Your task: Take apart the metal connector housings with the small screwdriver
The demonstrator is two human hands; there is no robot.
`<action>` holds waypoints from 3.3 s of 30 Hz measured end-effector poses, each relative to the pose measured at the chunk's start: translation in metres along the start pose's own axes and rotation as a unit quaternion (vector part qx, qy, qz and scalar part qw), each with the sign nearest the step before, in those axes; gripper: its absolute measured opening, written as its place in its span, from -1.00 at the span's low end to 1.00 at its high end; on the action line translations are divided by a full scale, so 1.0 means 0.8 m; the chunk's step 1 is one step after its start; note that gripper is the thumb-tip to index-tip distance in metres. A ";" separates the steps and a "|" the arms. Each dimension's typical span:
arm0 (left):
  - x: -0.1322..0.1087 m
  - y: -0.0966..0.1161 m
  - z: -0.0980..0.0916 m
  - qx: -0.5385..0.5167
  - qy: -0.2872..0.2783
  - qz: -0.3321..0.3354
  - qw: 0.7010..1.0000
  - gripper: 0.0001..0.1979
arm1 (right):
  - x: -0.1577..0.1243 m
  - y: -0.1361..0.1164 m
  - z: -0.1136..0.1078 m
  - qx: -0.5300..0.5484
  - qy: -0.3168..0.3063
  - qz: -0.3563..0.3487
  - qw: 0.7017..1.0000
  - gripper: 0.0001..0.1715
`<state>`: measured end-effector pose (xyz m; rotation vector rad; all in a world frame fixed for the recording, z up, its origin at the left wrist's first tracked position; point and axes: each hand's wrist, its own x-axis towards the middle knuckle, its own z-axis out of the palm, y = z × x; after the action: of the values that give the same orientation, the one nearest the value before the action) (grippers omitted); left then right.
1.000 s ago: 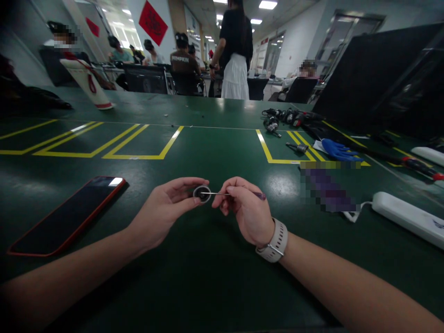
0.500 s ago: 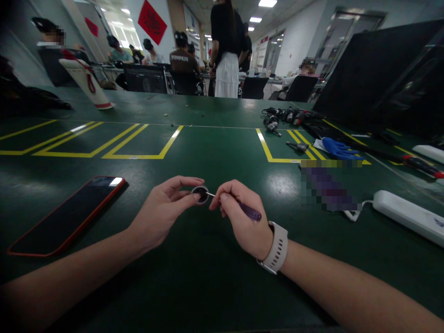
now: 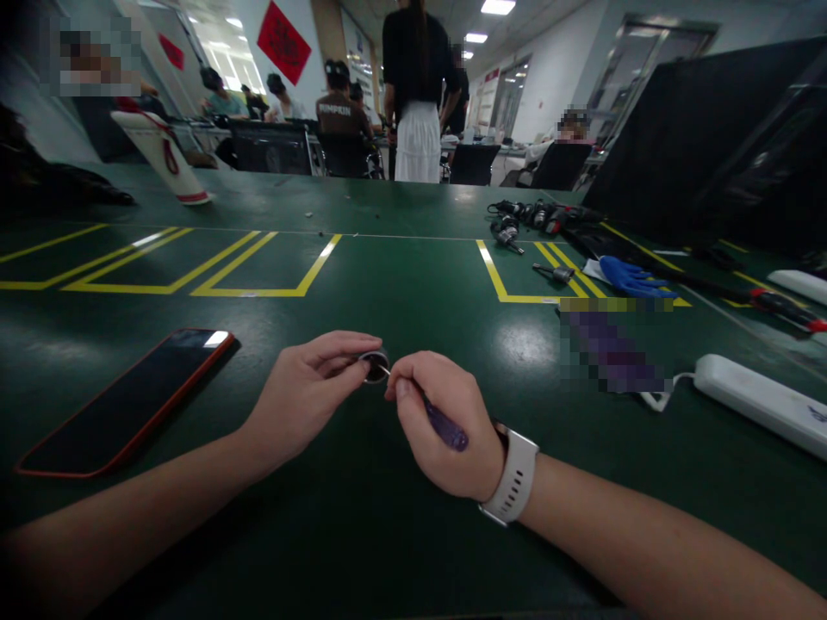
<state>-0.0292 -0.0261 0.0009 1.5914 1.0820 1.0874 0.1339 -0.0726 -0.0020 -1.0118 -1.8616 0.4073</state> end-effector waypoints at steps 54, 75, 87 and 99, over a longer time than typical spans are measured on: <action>-0.002 0.006 0.000 0.022 -0.047 -0.013 0.999 -0.74 | -0.001 -0.004 -0.008 -0.064 -0.022 -0.101 0.993 -0.82; -0.004 0.004 0.000 0.004 -0.067 -0.012 0.998 -0.76 | 0.000 -0.004 -0.007 -0.074 -0.038 -0.111 0.990 -0.84; -0.005 0.000 0.000 -0.098 -0.083 -0.063 0.990 -0.68 | 0.008 -0.004 -0.015 -0.093 -0.009 -0.149 0.984 -0.85; -0.006 -0.004 0.003 -0.167 -0.102 -0.092 0.976 -0.48 | 0.037 0.028 -0.030 -0.201 -0.029 -0.154 0.967 -0.86</action>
<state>-0.0282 -0.0306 -0.0038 1.2770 0.8411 0.9044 0.1586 -0.0392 0.0132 -0.9528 -2.1635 -0.1362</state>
